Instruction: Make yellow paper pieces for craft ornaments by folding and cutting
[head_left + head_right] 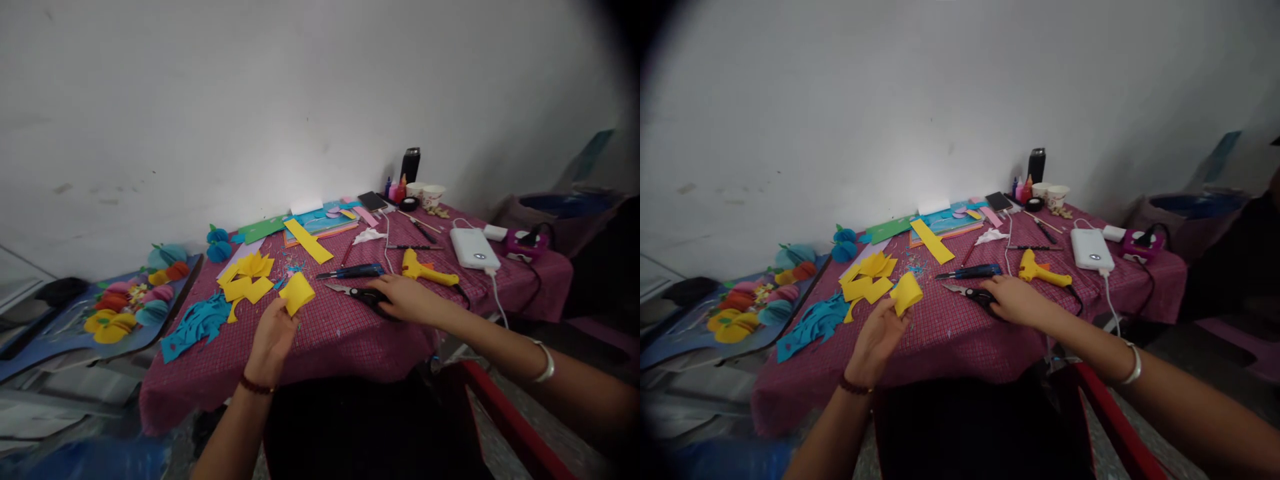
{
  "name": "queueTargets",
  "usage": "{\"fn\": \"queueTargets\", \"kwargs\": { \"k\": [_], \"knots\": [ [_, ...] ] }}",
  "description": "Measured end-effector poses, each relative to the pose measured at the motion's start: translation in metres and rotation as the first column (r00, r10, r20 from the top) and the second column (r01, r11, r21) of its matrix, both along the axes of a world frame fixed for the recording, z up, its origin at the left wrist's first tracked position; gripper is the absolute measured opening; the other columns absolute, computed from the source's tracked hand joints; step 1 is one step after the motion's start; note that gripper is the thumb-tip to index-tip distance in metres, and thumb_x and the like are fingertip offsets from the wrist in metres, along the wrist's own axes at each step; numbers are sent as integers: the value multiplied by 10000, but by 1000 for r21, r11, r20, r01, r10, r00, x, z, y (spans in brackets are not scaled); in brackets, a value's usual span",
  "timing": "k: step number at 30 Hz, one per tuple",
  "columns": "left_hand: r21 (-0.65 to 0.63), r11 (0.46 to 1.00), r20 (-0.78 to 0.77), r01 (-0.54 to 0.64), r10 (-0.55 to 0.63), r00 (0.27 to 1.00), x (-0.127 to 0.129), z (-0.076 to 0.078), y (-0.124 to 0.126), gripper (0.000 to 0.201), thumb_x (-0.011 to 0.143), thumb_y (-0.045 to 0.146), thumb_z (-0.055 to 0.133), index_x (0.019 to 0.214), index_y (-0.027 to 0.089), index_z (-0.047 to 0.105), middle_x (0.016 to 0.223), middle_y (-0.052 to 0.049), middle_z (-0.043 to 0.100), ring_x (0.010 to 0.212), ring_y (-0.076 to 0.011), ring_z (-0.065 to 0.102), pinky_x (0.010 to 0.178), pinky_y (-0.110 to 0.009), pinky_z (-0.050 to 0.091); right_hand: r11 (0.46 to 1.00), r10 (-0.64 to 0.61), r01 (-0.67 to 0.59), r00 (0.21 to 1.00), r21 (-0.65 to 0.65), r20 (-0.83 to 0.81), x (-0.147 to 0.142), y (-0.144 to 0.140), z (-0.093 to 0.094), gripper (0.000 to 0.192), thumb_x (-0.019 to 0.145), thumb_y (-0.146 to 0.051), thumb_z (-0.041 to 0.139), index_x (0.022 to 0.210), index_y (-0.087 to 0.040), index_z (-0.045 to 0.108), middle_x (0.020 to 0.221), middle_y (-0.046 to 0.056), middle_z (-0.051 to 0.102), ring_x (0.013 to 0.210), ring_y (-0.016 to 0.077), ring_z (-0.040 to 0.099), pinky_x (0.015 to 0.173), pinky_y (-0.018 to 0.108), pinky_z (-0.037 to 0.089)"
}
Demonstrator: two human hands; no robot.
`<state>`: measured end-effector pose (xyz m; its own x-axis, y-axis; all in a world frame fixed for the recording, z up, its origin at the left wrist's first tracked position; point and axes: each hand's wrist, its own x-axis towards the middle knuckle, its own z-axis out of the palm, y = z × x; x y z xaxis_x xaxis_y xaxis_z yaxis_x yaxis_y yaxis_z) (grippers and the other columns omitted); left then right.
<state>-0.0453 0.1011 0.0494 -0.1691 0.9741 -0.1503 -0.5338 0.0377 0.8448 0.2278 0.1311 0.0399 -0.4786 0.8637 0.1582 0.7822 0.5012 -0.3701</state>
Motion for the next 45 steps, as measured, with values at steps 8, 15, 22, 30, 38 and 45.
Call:
{"fn": "queueTargets", "kwargs": {
  "k": [8,15,22,30,38,45],
  "knots": [
    [233,965,-409,117,-12,912,24,10,-46,171,736,222,663,672,184,509,664,46,534,633,-98,494,632,-212,415,792,-160,-498,388,-353,-908,-88,-33,21,502,623,-320,804,1029,-189,539,896,-7,623,809,141,598,722,263,466],
    [245,959,-561,140,22,827,16,9,-51,216,804,249,587,668,199,427,619,61,451,575,-92,432,577,-211,379,754,-363,-475,274,-453,-891,-94,-43,29,315,580,-313,829,743,-155,611,671,-38,631,625,118,582,660,262,454],
    [248,918,-563,309,-123,817,27,18,-54,506,741,215,680,1201,214,468,1031,-61,685,937,-197,658,816,-312,518,699,-485,-522,156,-489,-860,-88,-42,29,327,558,-312,858,767,-132,682,672,-7,682,609,113,601,627,237,458],
    [514,751,-678,415,59,732,20,4,-51,1197,673,343,821,1495,399,-47,1532,-128,280,1379,-296,363,1088,-494,367,524,-606,-707,84,-475,-791,-94,-47,24,351,620,-237,829,918,-131,675,795,23,705,634,115,640,531,193,478],
    [641,697,-553,323,127,823,30,10,-58,1138,691,469,785,1501,400,-12,1327,-116,500,1109,-241,602,908,-388,521,400,-653,-823,54,-404,-755,-116,-67,20,332,640,-247,815,918,-115,692,802,34,707,709,122,648,691,217,502],
    [653,675,-561,343,127,818,24,5,-57,910,702,282,803,1457,342,298,1178,-80,602,1071,-247,616,876,-364,525,408,-671,-844,-17,-349,-742,-118,-67,11,269,645,-191,798,889,-146,696,805,10,705,728,120,647,693,213,494]
  ]
}}
